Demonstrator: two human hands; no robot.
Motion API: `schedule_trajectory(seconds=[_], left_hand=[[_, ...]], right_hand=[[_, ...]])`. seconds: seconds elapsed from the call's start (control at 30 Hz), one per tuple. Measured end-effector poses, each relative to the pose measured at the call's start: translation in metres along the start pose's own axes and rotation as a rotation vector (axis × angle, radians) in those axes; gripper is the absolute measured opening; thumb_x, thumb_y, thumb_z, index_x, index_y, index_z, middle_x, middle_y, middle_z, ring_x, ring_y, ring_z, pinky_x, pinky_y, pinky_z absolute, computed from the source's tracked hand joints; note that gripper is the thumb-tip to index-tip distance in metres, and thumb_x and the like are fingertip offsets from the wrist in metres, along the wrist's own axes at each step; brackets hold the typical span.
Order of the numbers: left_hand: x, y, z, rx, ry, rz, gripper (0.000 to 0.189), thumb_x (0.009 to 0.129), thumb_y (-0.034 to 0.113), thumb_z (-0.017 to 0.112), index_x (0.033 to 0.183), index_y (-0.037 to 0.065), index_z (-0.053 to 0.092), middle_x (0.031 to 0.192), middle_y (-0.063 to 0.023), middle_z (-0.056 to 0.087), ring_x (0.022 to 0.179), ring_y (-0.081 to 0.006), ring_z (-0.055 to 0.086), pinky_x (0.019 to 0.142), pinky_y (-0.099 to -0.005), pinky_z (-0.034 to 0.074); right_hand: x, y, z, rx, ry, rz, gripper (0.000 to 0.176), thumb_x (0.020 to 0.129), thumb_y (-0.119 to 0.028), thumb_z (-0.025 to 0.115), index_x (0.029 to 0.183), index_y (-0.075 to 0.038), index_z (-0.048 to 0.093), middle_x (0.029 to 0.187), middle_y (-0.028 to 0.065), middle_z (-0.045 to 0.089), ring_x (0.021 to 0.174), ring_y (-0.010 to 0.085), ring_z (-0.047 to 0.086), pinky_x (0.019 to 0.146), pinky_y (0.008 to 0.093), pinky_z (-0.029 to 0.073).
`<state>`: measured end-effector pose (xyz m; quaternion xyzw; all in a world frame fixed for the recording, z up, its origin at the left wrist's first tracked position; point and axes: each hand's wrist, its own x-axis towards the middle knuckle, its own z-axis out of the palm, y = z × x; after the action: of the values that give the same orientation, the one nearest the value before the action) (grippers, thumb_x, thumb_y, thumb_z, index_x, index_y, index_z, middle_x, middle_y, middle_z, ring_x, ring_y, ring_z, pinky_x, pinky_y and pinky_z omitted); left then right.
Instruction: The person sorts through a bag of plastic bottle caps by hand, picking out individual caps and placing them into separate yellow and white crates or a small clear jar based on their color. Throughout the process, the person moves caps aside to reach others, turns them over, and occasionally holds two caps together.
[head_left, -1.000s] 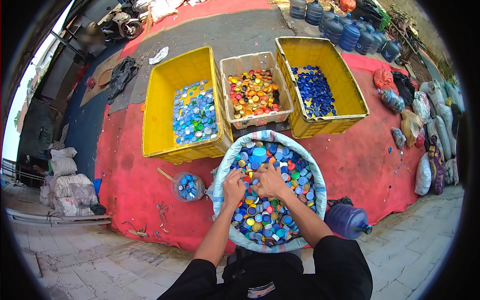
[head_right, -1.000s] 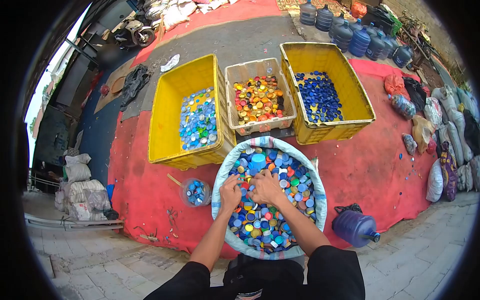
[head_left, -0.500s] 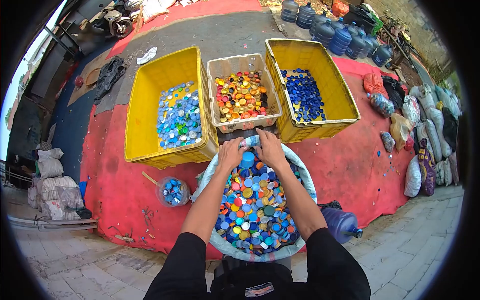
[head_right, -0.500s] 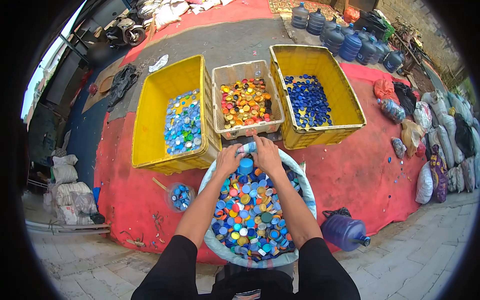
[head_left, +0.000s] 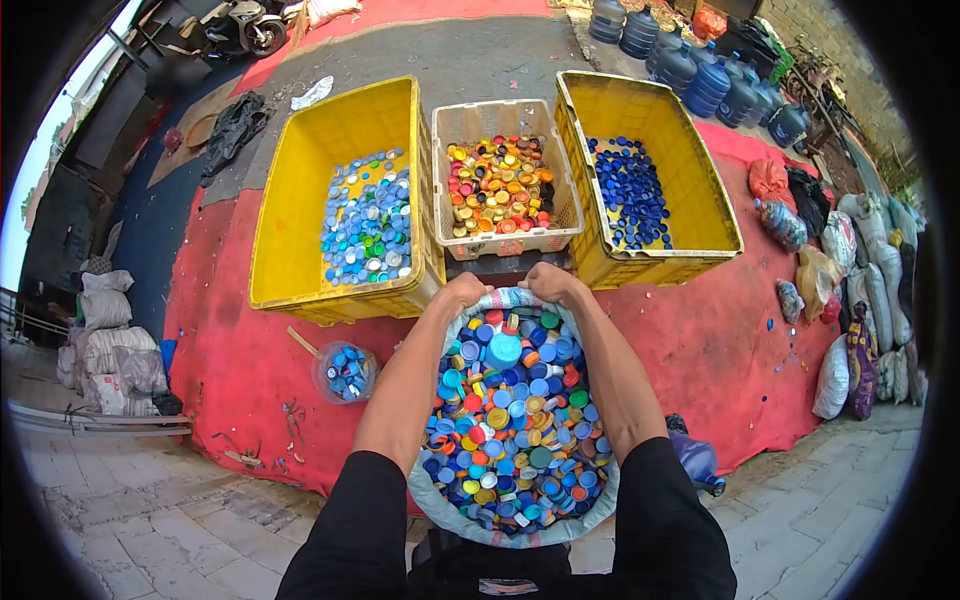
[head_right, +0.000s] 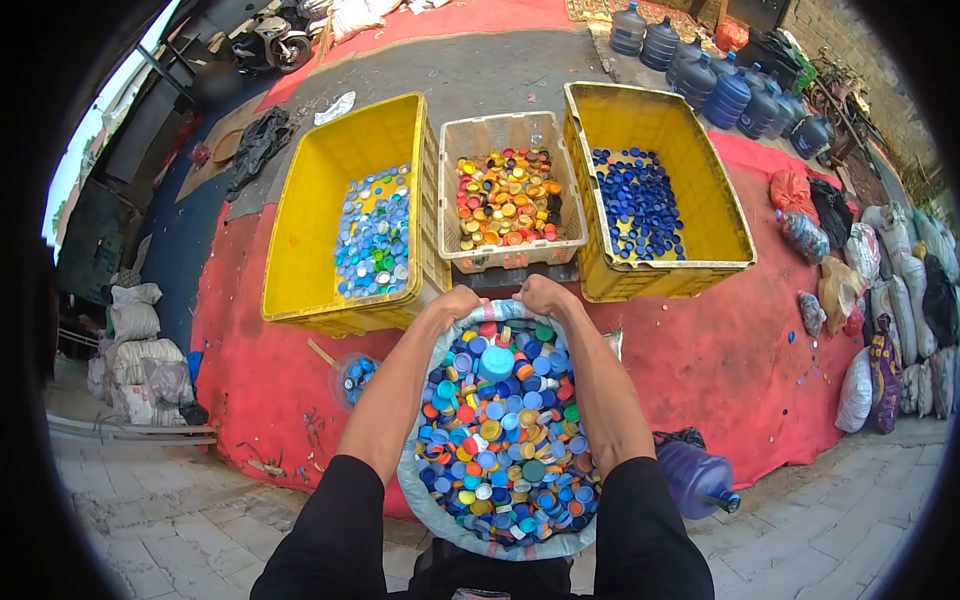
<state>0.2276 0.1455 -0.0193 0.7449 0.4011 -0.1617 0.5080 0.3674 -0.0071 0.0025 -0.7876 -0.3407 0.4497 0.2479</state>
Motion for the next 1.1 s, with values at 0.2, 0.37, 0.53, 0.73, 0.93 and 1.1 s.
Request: schedule_trajectory(seconds=[0.2, 0.37, 0.53, 0.73, 0.93, 1.1], left_hand=[[-0.008, -0.019, 0.009, 0.164, 0.209, 0.001, 0.048, 0.079, 0.038, 0.073, 0.099, -0.004, 0.065, 0.095, -0.0213, 0.066, 0.091, -0.0314, 0.063, 0.075, -0.0411, 0.049], [-0.039, -0.008, 0.01, 0.261, 0.472, 0.598, 0.032, 0.084, 0.036, 0.066, 0.078, 0.004, 0.068, 0.078, -0.017, 0.065, 0.076, -0.0323, 0.061, 0.067, -0.0435, 0.044], [-0.051, 0.001, 0.025, 0.435, 0.513, 0.989, 0.029, 0.086, 0.034, 0.063, 0.087, 0.007, 0.073, 0.086, -0.0102, 0.069, 0.078, -0.029, 0.064, 0.066, -0.0427, 0.047], [-0.044, 0.017, 0.022, 0.522, 0.198, 0.447, 0.039, 0.088, 0.048, 0.056, 0.085, 0.012, 0.073, 0.08, -0.0142, 0.068, 0.083, -0.0351, 0.064, 0.075, -0.046, 0.049], [-0.036, 0.017, 0.031, 0.414, 0.139, 0.403, 0.046, 0.086, 0.051, 0.058, 0.083, 0.007, 0.071, 0.079, -0.0192, 0.066, 0.082, -0.0386, 0.063, 0.074, -0.0467, 0.048], [-0.042, 0.022, 0.028, 0.482, 0.183, 0.316, 0.045, 0.083, 0.052, 0.061, 0.084, 0.008, 0.073, 0.079, -0.018, 0.067, 0.081, -0.0358, 0.064, 0.075, -0.0476, 0.047]], right_hand=[[0.008, 0.019, 0.018, -0.222, 0.233, 0.025, 0.028, 0.082, -0.026, 0.068, 0.091, 0.0, 0.066, 0.09, 0.0217, 0.066, 0.088, 0.0333, 0.065, 0.078, 0.0438, 0.05], [-0.061, 0.0, 0.015, -0.297, 0.729, -0.127, 0.031, 0.079, -0.028, 0.07, 0.096, -0.003, 0.061, 0.091, 0.0202, 0.061, 0.089, 0.0387, 0.06, 0.076, 0.0491, 0.048], [-0.151, 0.02, 0.041, -0.405, 0.801, 0.017, 0.023, 0.079, -0.019, 0.067, 0.096, -0.004, 0.062, 0.086, 0.0217, 0.061, 0.085, 0.0408, 0.06, 0.074, 0.0494, 0.049], [-0.141, 0.044, 0.025, -0.073, 0.682, 0.079, 0.023, 0.086, -0.018, 0.06, 0.095, 0.002, 0.065, 0.078, 0.0243, 0.065, 0.079, 0.0379, 0.065, 0.072, 0.0443, 0.05], [-0.099, 0.139, -0.012, 1.134, 0.067, 0.331, 0.024, 0.092, -0.012, 0.058, 0.083, 0.008, 0.066, 0.08, 0.0057, 0.066, 0.069, 0.012, 0.057, 0.063, 0.0307, 0.049], [-0.083, 0.158, 0.0, 0.121, 0.618, 0.265, 0.021, 0.085, -0.02, 0.066, 0.091, 0.0, 0.062, 0.085, 0.0132, 0.064, 0.076, 0.0278, 0.063, 0.066, 0.0397, 0.05]])
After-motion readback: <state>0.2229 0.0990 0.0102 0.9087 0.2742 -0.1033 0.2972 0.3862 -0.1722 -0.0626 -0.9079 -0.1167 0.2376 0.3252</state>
